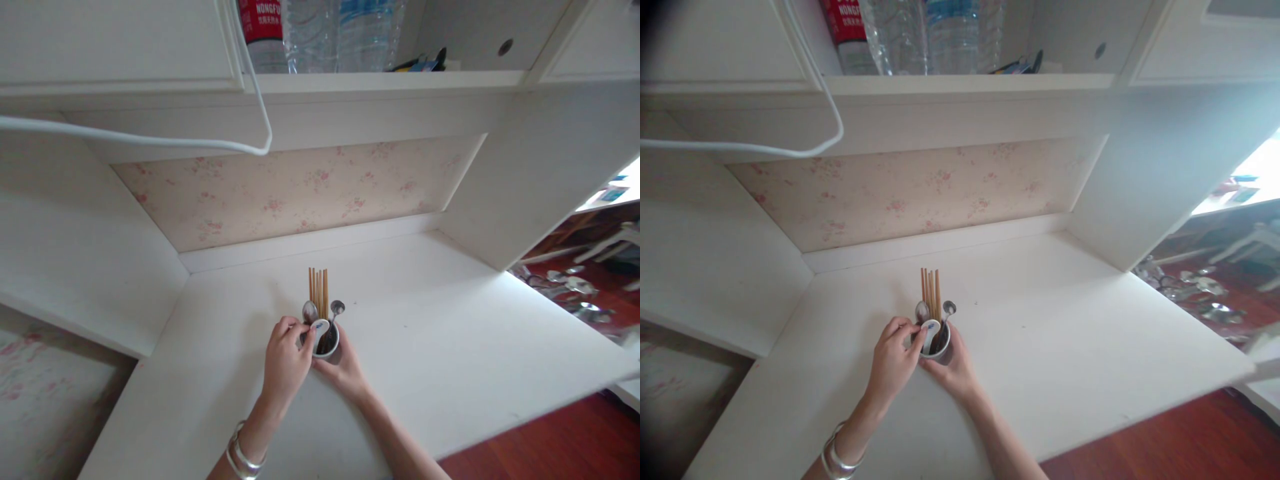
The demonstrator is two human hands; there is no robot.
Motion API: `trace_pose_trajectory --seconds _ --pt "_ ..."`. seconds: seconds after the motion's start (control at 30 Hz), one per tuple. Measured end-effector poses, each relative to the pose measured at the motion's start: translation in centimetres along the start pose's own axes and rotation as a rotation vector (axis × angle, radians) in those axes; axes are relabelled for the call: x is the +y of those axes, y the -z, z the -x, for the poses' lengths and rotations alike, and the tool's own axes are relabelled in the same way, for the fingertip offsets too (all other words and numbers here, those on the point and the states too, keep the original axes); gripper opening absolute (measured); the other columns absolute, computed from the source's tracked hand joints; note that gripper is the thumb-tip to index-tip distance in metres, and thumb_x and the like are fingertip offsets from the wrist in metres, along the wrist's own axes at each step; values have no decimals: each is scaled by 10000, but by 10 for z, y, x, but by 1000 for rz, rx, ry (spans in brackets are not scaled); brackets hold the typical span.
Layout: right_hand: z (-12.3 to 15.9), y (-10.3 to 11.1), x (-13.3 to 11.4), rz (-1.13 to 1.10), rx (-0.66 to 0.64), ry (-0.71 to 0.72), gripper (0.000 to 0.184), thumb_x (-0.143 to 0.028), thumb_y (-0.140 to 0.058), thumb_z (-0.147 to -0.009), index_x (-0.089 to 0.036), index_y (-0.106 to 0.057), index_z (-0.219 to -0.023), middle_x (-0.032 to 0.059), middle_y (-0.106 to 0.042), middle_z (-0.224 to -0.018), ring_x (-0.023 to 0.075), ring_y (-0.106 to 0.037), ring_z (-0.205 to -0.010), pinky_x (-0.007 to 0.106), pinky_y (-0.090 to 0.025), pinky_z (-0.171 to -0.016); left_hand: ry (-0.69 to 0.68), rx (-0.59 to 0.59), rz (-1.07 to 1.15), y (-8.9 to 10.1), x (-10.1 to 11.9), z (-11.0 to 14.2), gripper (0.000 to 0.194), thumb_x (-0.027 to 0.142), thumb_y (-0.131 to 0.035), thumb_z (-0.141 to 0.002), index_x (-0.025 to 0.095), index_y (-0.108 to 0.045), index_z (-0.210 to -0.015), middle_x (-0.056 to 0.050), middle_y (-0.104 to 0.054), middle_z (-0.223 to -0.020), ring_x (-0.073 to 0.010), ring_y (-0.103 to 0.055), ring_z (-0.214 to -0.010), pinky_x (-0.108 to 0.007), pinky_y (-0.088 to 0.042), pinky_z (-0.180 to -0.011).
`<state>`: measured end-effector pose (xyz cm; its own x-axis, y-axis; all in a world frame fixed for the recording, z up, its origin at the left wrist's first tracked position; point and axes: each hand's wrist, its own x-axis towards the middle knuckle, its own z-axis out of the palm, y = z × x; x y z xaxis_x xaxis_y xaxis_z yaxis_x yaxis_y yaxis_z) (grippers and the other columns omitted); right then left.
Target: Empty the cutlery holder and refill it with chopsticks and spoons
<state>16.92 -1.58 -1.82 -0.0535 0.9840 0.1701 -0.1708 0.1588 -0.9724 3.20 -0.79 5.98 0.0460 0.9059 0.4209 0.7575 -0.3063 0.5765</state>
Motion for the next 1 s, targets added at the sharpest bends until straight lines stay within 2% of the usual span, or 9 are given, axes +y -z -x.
trace_pose_trajectory --seconds 0.17,0.4,0.6,0.77,0.9,1.0 --pt "0 -4 -10 15 41 13 721 -342 -819 -624 -278 -506 -1271 70 -598 -1239 332 -516 -1185 499 -401 -1006 2 -15 -75 0 -2 3 190 334 -549 -861 206 -670 -789 -57 -566 -882 -193 -563 -868 -337 -447 -843" --pt "0 -5 -13 28 25 17 741 -354 -812 -636 -278 -486 -1298 75 -579 -1277 332 -508 -1204 504 -402 -1008 33 -9 5 3 -5 3 133 332 -567 -842 217 -630 -866 -46 -570 -934 -189 -566 -898 -322 -437 -858" --pt "1 -1 -7 83 28 13 762 -343 -806 -641 -279 -464 -1320 77 -581 -1275 344 -497 -1210 525 -390 -1009 88 -39 141 12 -12 9 180 354 -542 -853 198 -548 -763 -4 -541 -813 -126 -488 -651 -256 -413 -684" --pt "1 1 -1 127 10 17 799 -338 -800 -654 -284 -416 -1353 70 -551 -1315 334 -464 -1249 526 -362 -1034 292 -100 331 15 -32 20 317 438 -511 -857 196 -461 -658 52 -413 -590 -109 -404 -567 -216 -330 -567" --pt "0 1 0 159 -14 13 798 -334 -790 -671 -288 -388 -1359 71 -547 -1315 320 -488 -1228 515 -366 -1034 495 -127 464 6 -58 30 397 506 -484 -844 199 -400 -606 66 -312 -549 -105 -335 -549 -212 -285 -531" --pt "0 2 -2 231 -13 1 789 -343 -777 -684 -304 -377 -1363 64 -530 -1331 316 -472 -1243 525 -349 -1048 596 -163 504 -2 -73 35 436 547 -490 -816 203 -358 -582 70 -281 -545 -105 -312 -543 -220 -267 -520"
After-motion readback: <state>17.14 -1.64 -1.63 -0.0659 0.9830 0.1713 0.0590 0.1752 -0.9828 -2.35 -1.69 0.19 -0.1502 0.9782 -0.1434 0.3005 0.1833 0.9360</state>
